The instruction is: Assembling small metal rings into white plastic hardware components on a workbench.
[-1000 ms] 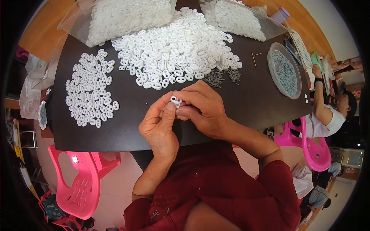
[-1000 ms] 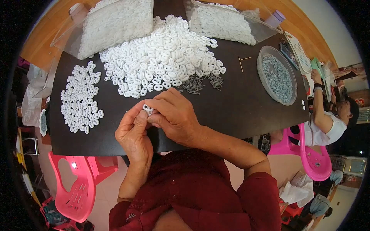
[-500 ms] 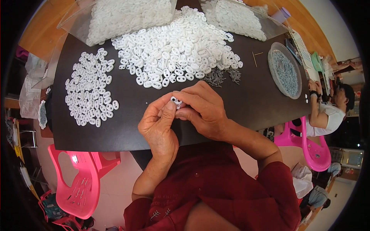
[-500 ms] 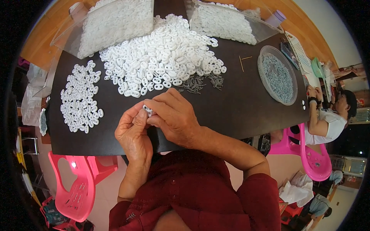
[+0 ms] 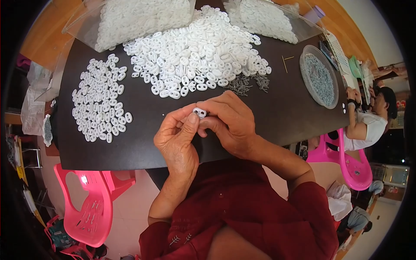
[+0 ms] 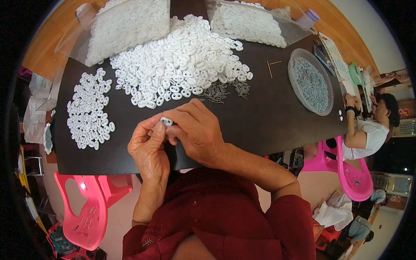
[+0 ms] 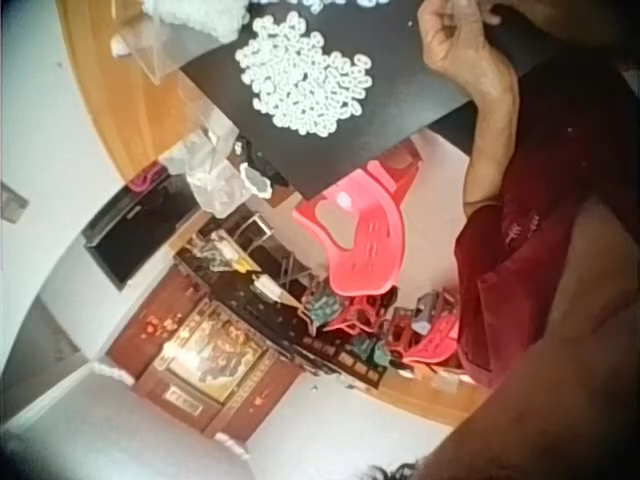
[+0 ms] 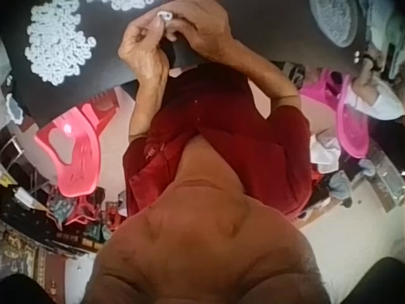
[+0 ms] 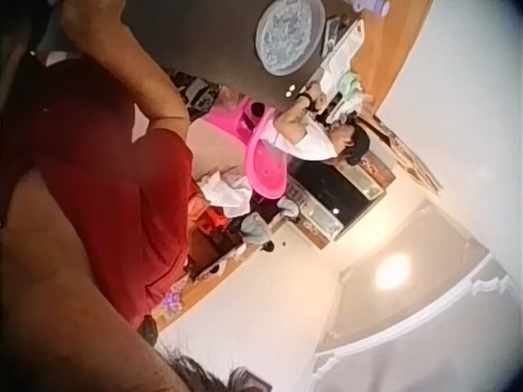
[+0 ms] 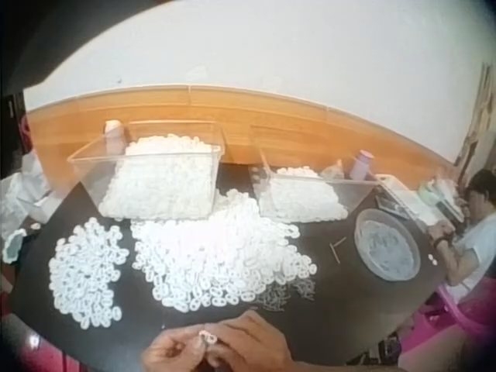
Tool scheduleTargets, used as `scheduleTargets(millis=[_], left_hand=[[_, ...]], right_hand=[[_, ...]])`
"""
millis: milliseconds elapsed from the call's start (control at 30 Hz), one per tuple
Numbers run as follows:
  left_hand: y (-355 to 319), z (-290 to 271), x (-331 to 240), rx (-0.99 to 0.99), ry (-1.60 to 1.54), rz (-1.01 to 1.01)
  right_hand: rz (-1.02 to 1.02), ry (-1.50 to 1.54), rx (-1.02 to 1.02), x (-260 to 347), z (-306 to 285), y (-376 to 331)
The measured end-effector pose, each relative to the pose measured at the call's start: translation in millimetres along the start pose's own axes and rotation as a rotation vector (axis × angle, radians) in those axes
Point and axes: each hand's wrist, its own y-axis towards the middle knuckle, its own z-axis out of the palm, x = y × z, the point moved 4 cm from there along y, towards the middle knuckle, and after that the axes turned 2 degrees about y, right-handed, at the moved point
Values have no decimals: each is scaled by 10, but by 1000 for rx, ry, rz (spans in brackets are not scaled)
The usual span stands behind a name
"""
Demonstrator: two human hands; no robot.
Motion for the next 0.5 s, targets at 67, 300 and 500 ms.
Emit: scheduleTargets(millis=[67, 300, 500], left_hand=[[3, 2, -3, 47, 33, 8], [-71, 4, -46, 75, 165, 71], [-98, -7, -71, 105, 306, 111]], right_hand=[[1, 0, -1, 16, -24, 3], [159, 203, -2, -19, -47, -53], [449, 430, 2, -100, -14, -88]])
